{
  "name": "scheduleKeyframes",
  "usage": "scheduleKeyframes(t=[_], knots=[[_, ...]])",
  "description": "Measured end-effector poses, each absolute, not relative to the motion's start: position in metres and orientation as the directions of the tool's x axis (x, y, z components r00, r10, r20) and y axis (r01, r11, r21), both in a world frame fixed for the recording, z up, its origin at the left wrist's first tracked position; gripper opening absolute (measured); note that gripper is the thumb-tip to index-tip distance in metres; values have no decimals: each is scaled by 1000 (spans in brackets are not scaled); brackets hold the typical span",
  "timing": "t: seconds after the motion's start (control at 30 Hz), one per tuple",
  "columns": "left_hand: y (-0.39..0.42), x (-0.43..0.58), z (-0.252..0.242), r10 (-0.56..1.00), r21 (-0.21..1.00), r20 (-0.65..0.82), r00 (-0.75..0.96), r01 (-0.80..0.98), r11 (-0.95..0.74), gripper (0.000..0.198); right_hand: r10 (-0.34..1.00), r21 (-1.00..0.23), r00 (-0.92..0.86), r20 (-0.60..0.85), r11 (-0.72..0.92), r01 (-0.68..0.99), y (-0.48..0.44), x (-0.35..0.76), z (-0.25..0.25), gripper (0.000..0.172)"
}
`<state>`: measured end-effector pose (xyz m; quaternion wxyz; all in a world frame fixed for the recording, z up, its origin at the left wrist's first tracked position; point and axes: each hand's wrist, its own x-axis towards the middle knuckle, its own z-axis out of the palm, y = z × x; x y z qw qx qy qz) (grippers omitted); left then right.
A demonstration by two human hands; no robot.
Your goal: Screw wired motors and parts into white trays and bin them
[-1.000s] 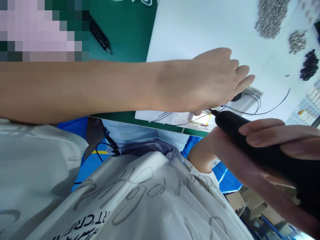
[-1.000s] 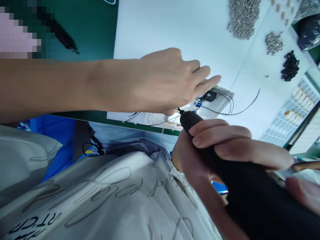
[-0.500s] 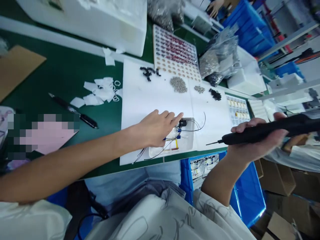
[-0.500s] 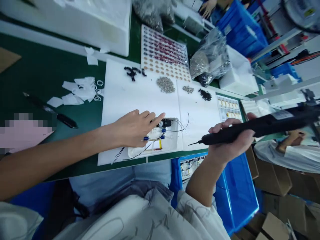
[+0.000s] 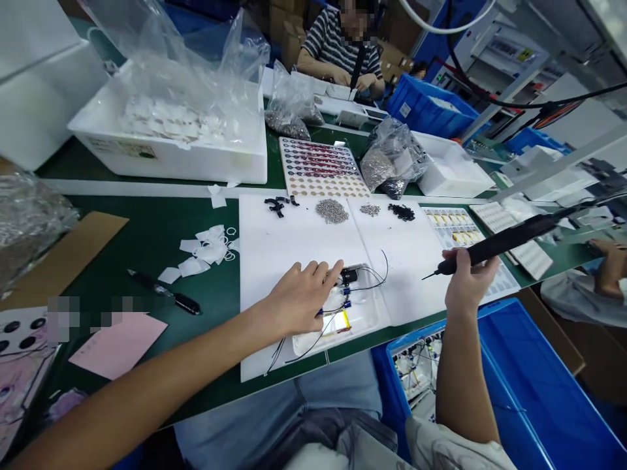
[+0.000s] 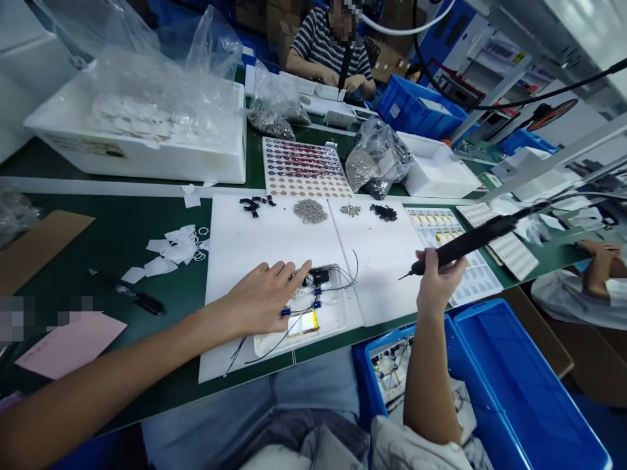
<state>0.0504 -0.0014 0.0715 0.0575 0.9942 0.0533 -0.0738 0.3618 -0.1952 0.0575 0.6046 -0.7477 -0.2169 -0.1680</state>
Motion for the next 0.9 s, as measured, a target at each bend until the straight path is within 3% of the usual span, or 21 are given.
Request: scheduleKeyframes(t=[0.07, 0.13, 0.2, 0.27, 0.33, 0.4, 0.47, 0.67, 0.9], knots=[[0, 50, 72, 91, 132, -164, 982, 113, -985, 96, -2, -733, 751, 661, -218, 644, -192, 355, 62, 61], [1, 49, 71, 91, 142, -167, 982, 115, -983, 95, -78, -548, 552, 830, -291, 784, -180, 347, 70, 53], [0, 50, 70, 96, 136, -166, 982, 119, -984, 95, -13, -341, 358, 933, -343, 875, -155, 344, 80, 42], [-2, 51, 69, 105, 119, -154, 983, 124, -985, 97, 172, -210, 276, 946, -323, 923, -114, 347, 89, 36], [-3, 52, 67, 103, 108, -144, 984, 119, -987, 100, 426, -201, 302, 853, -266, 943, -60, 357, 94, 39], [-4, 52, 66, 101, 99, -136, 986, 115, -988, 100, 765, -212, 286, 577, -198, 957, 0, 367, 92, 40], [-4, 52, 65, 105, 97, -120, 987, 117, -988, 98, 896, -193, 237, 375, -174, 966, 55, 374, 84, 34], [-4, 52, 63, 113, 102, -91, 989, 122, -987, 104, 986, -39, 167, 23, -166, 985, 153, 365, 51, 36], [-5, 54, 59, 127, 139, -23, 992, 129, -982, 108, 982, 56, 167, -87, -162, 985, 184, 359, 42, 47]])
